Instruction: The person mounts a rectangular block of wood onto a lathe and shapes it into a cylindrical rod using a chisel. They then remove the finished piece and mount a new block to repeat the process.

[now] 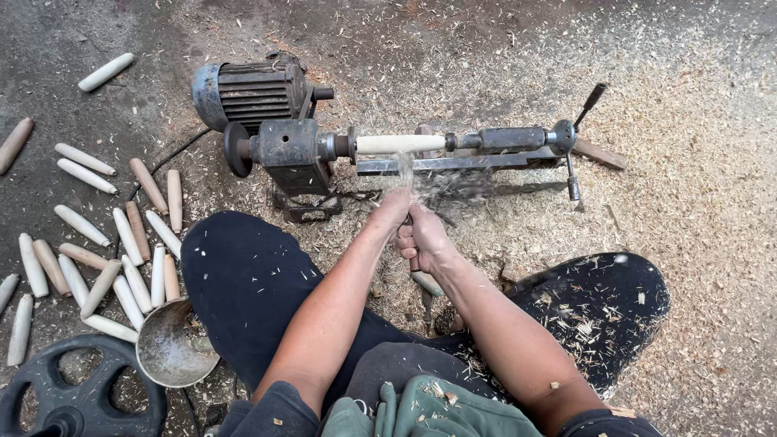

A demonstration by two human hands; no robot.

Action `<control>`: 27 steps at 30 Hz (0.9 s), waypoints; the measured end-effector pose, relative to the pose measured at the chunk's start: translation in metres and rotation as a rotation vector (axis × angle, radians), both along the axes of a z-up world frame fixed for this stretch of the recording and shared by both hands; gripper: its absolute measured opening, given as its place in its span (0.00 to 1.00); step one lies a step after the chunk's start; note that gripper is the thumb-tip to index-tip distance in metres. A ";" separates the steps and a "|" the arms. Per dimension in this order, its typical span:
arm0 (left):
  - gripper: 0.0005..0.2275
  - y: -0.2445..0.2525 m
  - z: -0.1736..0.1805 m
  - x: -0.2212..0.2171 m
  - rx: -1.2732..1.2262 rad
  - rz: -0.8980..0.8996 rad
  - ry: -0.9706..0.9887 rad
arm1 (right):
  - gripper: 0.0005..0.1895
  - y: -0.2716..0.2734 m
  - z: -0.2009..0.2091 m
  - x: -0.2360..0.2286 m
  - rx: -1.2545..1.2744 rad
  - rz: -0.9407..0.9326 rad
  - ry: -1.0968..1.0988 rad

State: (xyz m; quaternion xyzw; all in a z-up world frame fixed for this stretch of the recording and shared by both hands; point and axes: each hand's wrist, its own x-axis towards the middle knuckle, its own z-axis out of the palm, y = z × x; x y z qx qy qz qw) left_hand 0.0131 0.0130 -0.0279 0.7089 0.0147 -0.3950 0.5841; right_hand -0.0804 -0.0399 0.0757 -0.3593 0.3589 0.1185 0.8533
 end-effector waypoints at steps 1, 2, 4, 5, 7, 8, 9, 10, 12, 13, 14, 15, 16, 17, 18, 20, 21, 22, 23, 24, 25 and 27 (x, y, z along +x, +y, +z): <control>0.14 0.000 0.000 -0.001 -0.015 -0.009 0.023 | 0.14 -0.002 -0.001 -0.001 -0.007 -0.010 0.038; 0.13 -0.003 0.000 -0.003 -0.032 -0.017 0.046 | 0.15 -0.006 -0.001 -0.003 -0.015 -0.019 0.077; 0.20 -0.010 0.003 -0.003 0.006 0.004 0.149 | 0.16 -0.012 0.000 -0.006 -0.026 -0.022 0.112; 0.24 -0.014 0.004 -0.004 0.026 0.015 0.200 | 0.18 -0.015 0.001 -0.007 -0.028 -0.015 0.108; 0.23 -0.023 0.008 -0.004 -0.111 0.019 0.095 | 0.20 -0.022 0.006 -0.008 -0.026 -0.006 0.096; 0.22 -0.026 0.009 -0.005 -0.177 0.019 0.044 | 0.20 -0.024 0.009 -0.010 -0.020 -0.006 0.092; 0.23 -0.027 0.009 -0.005 -0.129 -0.005 0.048 | 0.20 -0.026 0.012 -0.011 -0.014 -0.005 0.088; 0.25 -0.029 0.010 -0.007 -0.082 -0.031 0.054 | 0.20 -0.028 0.016 -0.013 -0.018 0.001 0.091; 0.25 -0.035 0.011 -0.008 -0.053 -0.063 0.063 | 0.21 -0.035 0.022 -0.016 -0.030 0.018 0.098; 0.25 -0.039 0.011 -0.009 -0.070 -0.069 0.066 | 0.22 -0.040 0.025 -0.017 -0.056 0.015 0.110; 0.24 -0.042 0.012 -0.011 -0.087 -0.072 0.072 | 0.23 -0.044 0.027 -0.019 -0.081 0.015 0.126; 0.24 -0.047 0.013 -0.014 -0.111 -0.063 0.092 | 0.23 -0.049 0.029 -0.020 -0.107 0.015 0.141; 0.23 -0.052 0.013 -0.015 -0.136 -0.057 0.111 | 0.23 -0.055 0.030 -0.021 -0.099 0.041 0.127; 0.22 -0.056 0.015 -0.016 -0.161 -0.051 0.129 | 0.23 -0.061 0.030 -0.023 -0.092 0.068 0.114; 0.23 -0.060 0.016 -0.018 -0.188 -0.050 0.138 | 0.23 -0.067 0.030 -0.024 -0.084 0.095 0.100; 0.24 -0.066 0.021 -0.020 -0.243 -0.048 0.154 | 0.23 -0.080 0.030 -0.028 -0.034 0.120 0.086; 0.24 -0.068 0.023 -0.022 -0.231 -0.059 0.178 | 0.23 -0.087 0.030 -0.030 -0.009 0.133 0.078; 0.24 -0.071 0.026 -0.023 -0.220 -0.069 0.200 | 0.23 -0.095 0.031 -0.031 -0.005 0.157 0.068; 0.25 -0.075 0.030 -0.024 -0.209 -0.078 0.223 | 0.23 -0.103 0.032 -0.032 -0.001 0.180 0.058; 0.24 -0.077 0.032 -0.026 -0.238 -0.055 0.240 | 0.23 -0.109 0.033 -0.034 0.005 0.209 0.051; 0.23 -0.080 0.034 -0.029 -0.266 -0.031 0.257 | 0.23 -0.114 0.035 -0.036 0.011 0.207 0.065; 0.22 -0.083 0.037 -0.030 -0.280 0.001 0.264 | 0.22 -0.119 0.039 -0.032 0.024 0.224 0.092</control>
